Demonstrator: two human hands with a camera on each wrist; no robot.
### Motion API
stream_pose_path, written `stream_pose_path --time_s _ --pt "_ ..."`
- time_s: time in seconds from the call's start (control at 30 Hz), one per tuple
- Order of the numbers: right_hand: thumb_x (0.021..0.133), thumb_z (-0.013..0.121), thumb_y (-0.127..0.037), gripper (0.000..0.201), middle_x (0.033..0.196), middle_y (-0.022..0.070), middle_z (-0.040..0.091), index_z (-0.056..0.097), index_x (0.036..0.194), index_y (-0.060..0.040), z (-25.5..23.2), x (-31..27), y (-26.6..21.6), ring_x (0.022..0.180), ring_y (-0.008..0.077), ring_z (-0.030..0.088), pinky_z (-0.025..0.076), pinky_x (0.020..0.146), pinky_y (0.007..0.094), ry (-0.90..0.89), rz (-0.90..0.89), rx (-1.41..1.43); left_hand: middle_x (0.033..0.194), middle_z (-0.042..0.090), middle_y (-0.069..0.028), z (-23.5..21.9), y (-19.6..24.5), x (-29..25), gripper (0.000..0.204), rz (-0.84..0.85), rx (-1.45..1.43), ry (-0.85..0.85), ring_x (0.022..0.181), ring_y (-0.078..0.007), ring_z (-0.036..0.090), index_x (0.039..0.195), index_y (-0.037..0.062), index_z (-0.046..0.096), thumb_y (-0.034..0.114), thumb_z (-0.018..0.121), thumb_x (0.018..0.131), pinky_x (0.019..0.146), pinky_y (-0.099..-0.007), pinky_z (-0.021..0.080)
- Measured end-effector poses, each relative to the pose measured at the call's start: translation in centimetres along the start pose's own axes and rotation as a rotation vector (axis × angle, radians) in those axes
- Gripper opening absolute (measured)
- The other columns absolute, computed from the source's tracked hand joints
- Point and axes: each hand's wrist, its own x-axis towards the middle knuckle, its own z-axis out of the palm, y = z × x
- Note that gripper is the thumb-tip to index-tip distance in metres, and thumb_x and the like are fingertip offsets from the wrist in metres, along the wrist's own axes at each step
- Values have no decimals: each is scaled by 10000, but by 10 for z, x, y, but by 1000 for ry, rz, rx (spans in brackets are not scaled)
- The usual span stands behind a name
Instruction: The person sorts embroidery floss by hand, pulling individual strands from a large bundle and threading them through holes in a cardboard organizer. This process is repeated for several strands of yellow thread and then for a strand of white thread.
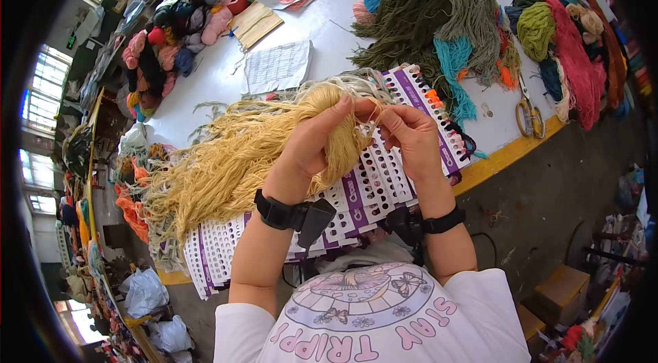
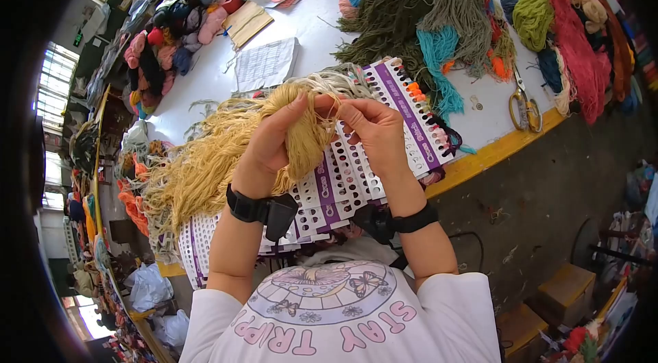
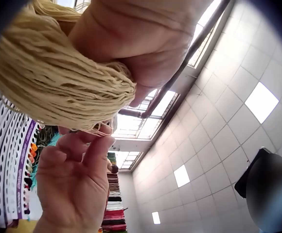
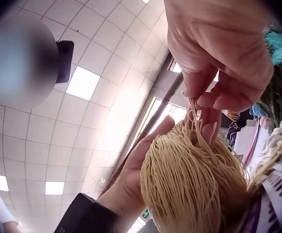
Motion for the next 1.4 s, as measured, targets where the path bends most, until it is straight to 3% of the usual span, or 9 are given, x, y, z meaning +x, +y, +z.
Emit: stream_pose_path --time_s 0.27,0.47,0.57,0.67,0.77,1.17,1.27,1.37,1.4 --pt "846 551 -207 212 689 5 570 620 877 -9 4 -1 0 546 27 465 372 422 156 63 104 156 1033 543 -96 -7 -4 2 385 -7 -65 -46 939 -167 529 1098 -8 506 309 456 885 772 -306 473" --pt "833 564 -210 214 761 31 606 620 892 -12 11 3 7 609 46 513 418 503 172 -6 -157 -236 1054 541 -100 -1 -4 2 400 32 5 -10 946 -160 533 1116 -15 495 309 462 883 777 -302 474" --pt "791 612 -144 166 782 26 612 627 858 6 1 5 2 670 66 538 448 598 198 17 171 65 1055 543 -102 -4 -5 3 408 25 -35 -40 931 -156 545 1117 -19 493 312 466 881 773 -296 476" --pt "766 636 -104 143 771 15 610 628 843 16 10 0 -6 706 71 544 454 639 213 -33 104 -224 1050 547 -99 -8 -5 4 407 -20 -78 -32 912 -157 556 1117 -18 495 313 465 882 769 -289 478" --pt "788 615 -163 144 760 -28 606 637 875 -51 4 1 10 618 1 480 361 506 150 -116 -10 -382 1047 548 -94 -7 -7 5 398 -44 -86 -28 908 -156 558 1111 -15 500 309 463 883 762 -282 480" --pt "806 592 -151 131 842 -12 619 631 888 -56 -7 -1 4 617 11 462 360 473 147 -55 122 -37 928 594 -97 0 -1 2 308 -29 128 38 840 -155 576 1008 -22 561 239 534 848 701 -264 488" --pt "826 547 -154 140 940 40 597 601 918 -63 -12 5 14 722 72 504 411 523 195 68 -425 -558 896 598 -108 -13 -3 6 274 39 150 -2 831 -186 582 978 -10 568 223 540 837 716 -302 488" --pt "847 487 -172 160 953 75 565 571 917 -55 -32 -4 -20 829 130 516 442 571 243 98 8 601 888 587 -110 -39 18 -3 307 238 -49 -26 830 -232 579 1043 27 522 251 519 834 756 -372 477" --pt "849 459 -197 194 878 73 557 555 893 -34 -73 -2 -15 807 145 523 432 548 240 132 -30 731 872 580 -98 -50 33 -12 344 401 -50 40 840 -236 574 1089 43 483 278 503 839 770 -386 471"
